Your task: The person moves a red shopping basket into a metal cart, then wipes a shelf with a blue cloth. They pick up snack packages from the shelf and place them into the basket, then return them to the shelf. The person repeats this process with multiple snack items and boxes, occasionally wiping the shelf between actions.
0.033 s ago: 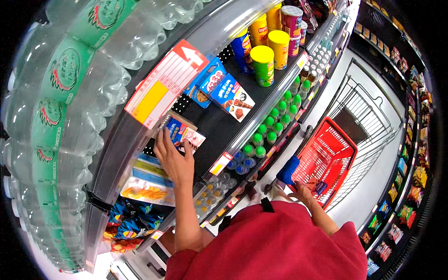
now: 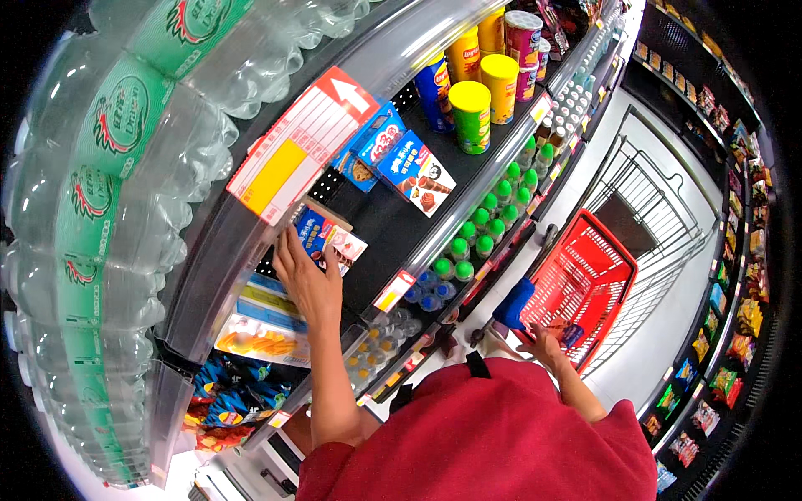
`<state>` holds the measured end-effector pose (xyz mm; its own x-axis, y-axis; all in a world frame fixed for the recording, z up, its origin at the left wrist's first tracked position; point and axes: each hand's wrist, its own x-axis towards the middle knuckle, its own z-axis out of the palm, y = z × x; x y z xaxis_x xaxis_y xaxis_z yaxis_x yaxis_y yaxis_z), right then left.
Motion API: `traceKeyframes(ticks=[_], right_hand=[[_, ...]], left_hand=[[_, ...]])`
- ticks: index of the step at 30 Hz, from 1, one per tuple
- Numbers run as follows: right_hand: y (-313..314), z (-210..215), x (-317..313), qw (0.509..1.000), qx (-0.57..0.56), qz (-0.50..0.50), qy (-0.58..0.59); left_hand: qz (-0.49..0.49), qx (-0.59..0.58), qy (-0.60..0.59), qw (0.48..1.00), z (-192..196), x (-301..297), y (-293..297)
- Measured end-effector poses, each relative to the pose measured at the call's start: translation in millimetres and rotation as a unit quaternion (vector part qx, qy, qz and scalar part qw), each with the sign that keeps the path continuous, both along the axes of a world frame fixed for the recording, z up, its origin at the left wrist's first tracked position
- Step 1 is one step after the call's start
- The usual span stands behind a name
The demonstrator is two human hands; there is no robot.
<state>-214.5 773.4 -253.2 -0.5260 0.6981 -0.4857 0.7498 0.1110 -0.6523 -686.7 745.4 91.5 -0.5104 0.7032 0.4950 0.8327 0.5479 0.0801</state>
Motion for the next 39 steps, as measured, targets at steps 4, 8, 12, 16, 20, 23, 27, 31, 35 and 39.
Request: traceKeyframes(ticks=[4,8,12,16,20,23,27,31,35,39], right_hand=[[-1,29,20,0.995,0.033,-0.073,0.056],[2,58,23,0.985,0.130,-0.091,0.063],[15,94,-2,0.985,0.139,-0.077,0.059],[23,122,-45,0.979,0.164,-0.047,0.116],[36,194,-96,0.962,0.181,-0.019,0.203],[44,266,-120,0.939,0.173,-0.030,0.295],[41,326,-120,0.913,0.244,-0.006,0.327],[27,315,-97,0.945,0.166,0.002,0.282],[23,291,-59,0.953,0.106,-0.173,0.225],[27,222,4,0.900,0.147,-0.389,0.132]], left_hand=[[0.017,0.010,-0.033,0.999,-4,-2,-6],[-0.043,0.104,-0.085,0.990,-9,8,-15],[-0.071,0.236,-0.268,0.931,-22,14,-26],[0.013,0.159,-0.386,0.909,-34,11,-40],[-0.045,0.194,-0.343,0.918,-25,31,-45],[-0.140,0.134,-0.442,0.876,-2,69,-47],[-0.318,-0.062,-0.460,0.827,0,113,-31],[-0.418,-0.162,-0.450,0.773,-13,150,-9],[-0.413,-0.129,-0.484,0.760,-32,174,5],[-0.393,-0.136,-0.472,0.777,-46,165,5]])
